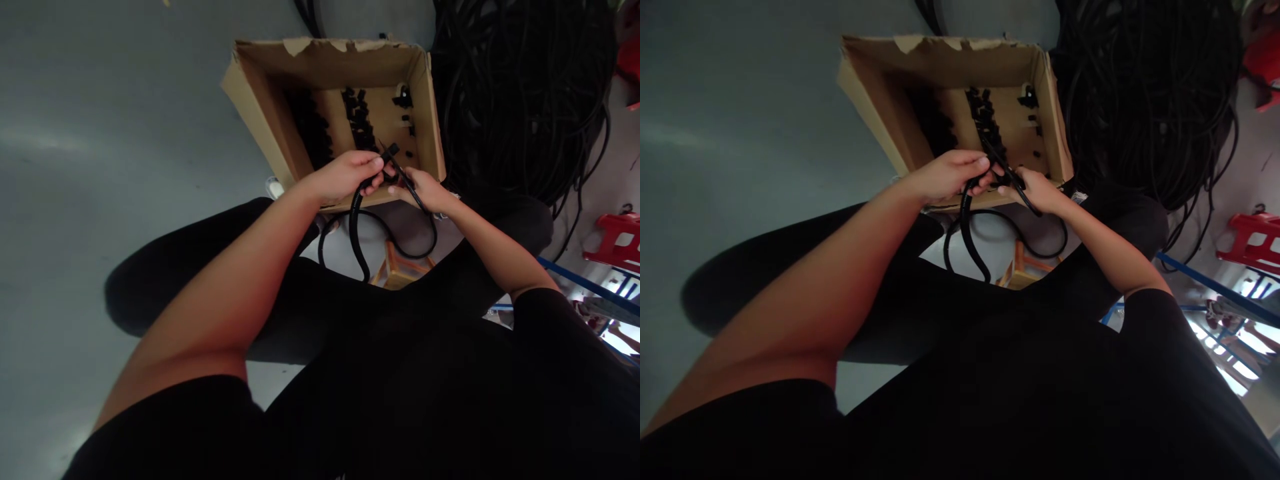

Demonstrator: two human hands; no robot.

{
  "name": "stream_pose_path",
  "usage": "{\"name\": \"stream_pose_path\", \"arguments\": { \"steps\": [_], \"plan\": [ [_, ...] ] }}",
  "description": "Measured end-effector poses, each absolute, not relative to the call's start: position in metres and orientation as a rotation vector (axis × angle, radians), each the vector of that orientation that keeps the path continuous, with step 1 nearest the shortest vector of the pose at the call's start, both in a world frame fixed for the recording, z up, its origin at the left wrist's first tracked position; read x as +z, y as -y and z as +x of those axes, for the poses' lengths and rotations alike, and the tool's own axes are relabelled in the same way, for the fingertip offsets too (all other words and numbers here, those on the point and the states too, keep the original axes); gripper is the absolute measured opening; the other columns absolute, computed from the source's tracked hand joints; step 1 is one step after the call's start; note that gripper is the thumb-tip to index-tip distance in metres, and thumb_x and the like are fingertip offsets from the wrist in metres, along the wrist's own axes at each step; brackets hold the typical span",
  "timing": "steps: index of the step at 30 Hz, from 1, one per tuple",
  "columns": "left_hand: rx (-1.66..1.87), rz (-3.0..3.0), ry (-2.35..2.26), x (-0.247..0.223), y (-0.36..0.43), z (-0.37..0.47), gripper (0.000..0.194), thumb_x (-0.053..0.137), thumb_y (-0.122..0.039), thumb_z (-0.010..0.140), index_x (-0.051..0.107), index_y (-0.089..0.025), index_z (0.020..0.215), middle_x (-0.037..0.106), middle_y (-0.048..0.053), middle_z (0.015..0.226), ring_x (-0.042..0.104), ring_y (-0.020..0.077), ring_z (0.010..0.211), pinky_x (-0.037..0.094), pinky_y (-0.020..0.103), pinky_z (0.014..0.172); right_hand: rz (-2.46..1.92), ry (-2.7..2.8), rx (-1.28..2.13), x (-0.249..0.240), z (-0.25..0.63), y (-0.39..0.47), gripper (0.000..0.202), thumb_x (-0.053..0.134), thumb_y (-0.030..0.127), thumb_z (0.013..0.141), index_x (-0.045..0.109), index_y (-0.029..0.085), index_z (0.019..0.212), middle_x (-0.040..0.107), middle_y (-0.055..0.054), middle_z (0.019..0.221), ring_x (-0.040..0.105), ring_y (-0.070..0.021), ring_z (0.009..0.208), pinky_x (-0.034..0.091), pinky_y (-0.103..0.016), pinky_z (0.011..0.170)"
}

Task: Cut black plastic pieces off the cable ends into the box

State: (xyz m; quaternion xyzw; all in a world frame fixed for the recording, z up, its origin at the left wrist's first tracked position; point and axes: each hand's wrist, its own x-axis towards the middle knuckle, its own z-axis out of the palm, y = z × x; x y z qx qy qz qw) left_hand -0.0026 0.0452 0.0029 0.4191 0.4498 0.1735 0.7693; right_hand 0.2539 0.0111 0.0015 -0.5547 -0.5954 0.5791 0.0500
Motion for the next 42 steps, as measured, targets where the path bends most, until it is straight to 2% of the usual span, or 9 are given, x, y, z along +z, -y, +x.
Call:
{"name": "stream_pose_path", "arguments": {
  "steps": [4,8,16,20,29,32,35,38,42],
  "plan": [
    [0.415,0.886,-1.000,0.005,-0.046,-0.005,0.046,0.090,-0.063,0.117,0.076,-0.020,0.106,0.057,-0.001,0.071,0.060,0.0163,0.056,0.047,0.026,0.053,-1.750,1.761,1.746,-0.002,0.258,-0.011,0.081,0.088,0.102,0.094,0.058,0.027,0.093,0.061,-0.001,0.081,0.068,-0.0243,0.085,0.054,-0.036,0.075],
    [0.434,0.941,-1.088,-0.002,-0.048,-0.005,0.040,0.093,-0.054,0.115,0.069,-0.023,0.106,0.061,-0.002,0.075,0.058,0.0135,0.056,0.042,0.023,0.056,-1.773,1.767,1.688,-0.003,0.258,-0.016,0.083,0.091,0.102,0.091,0.056,0.027,0.089,0.058,-0.001,0.080,0.064,-0.0224,0.084,0.050,-0.034,0.072],
    [0.409,1.146,-1.041,0.000,-0.042,0.003,0.043,0.092,-0.048,0.110,0.061,-0.026,0.090,0.060,-0.003,0.067,0.052,0.0155,0.057,0.038,0.026,0.059,-1.628,1.870,1.749,-0.008,0.259,-0.021,0.075,0.098,0.092,0.090,0.064,0.026,0.105,0.072,-0.005,0.098,0.069,-0.0275,0.100,0.062,-0.044,0.097],
    [0.398,1.227,-1.076,0.006,-0.046,0.001,0.041,0.089,-0.042,0.111,0.063,-0.025,0.085,0.057,-0.002,0.065,0.055,0.0183,0.063,0.041,0.029,0.064,-1.571,1.935,1.788,-0.002,0.262,-0.022,0.076,0.096,0.094,0.092,0.066,0.026,0.106,0.073,-0.006,0.100,0.071,-0.0300,0.102,0.063,-0.048,0.102],
    [0.482,0.910,-1.109,0.005,-0.049,-0.002,0.030,0.076,-0.039,0.128,0.071,-0.021,0.105,0.068,0.001,0.084,0.064,0.0163,0.073,0.052,0.026,0.071,-1.687,1.837,1.713,0.002,0.260,-0.019,0.078,0.091,0.097,0.097,0.064,0.026,0.111,0.073,-0.009,0.110,0.072,-0.0321,0.111,0.066,-0.051,0.108],
    [0.543,0.732,-1.016,0.010,-0.047,0.000,0.026,0.067,-0.029,0.131,0.073,-0.019,0.107,0.075,0.004,0.094,0.072,0.0152,0.080,0.061,0.027,0.080,-1.725,1.761,1.594,0.005,0.257,-0.021,0.075,0.085,0.096,0.104,0.064,0.026,0.117,0.073,-0.010,0.117,0.073,-0.0335,0.121,0.068,-0.051,0.110],
    [0.570,0.716,-0.949,0.012,-0.044,0.003,0.020,0.084,-0.022,0.120,0.069,-0.020,0.105,0.080,0.004,0.099,0.080,0.0169,0.089,0.066,0.030,0.090,-1.717,1.646,1.499,0.009,0.253,-0.024,0.070,0.078,0.093,0.112,0.063,0.025,0.121,0.073,-0.009,0.118,0.076,-0.0307,0.119,0.069,-0.049,0.110],
    [0.581,0.855,-0.996,0.009,-0.040,0.009,0.045,0.106,-0.027,0.104,0.061,-0.023,0.100,0.079,0.003,0.098,0.087,0.0239,0.101,0.067,0.033,0.094,-1.625,1.543,1.438,0.010,0.251,-0.028,0.066,0.074,0.089,0.118,0.063,0.024,0.125,0.076,-0.010,0.125,0.079,-0.0263,0.117,0.069,-0.048,0.115],
    [0.571,1.047,-1.110,-0.001,-0.035,0.023,0.057,0.115,-0.037,0.094,0.060,-0.024,0.102,0.072,0.001,0.098,0.088,0.0315,0.113,0.069,0.038,0.096,-1.493,1.531,1.317,0.005,0.253,-0.035,0.067,0.078,0.087,0.114,0.064,0.023,0.126,0.078,-0.009,0.131,0.082,-0.0270,0.128,0.069,-0.050,0.124]
  ]
}}
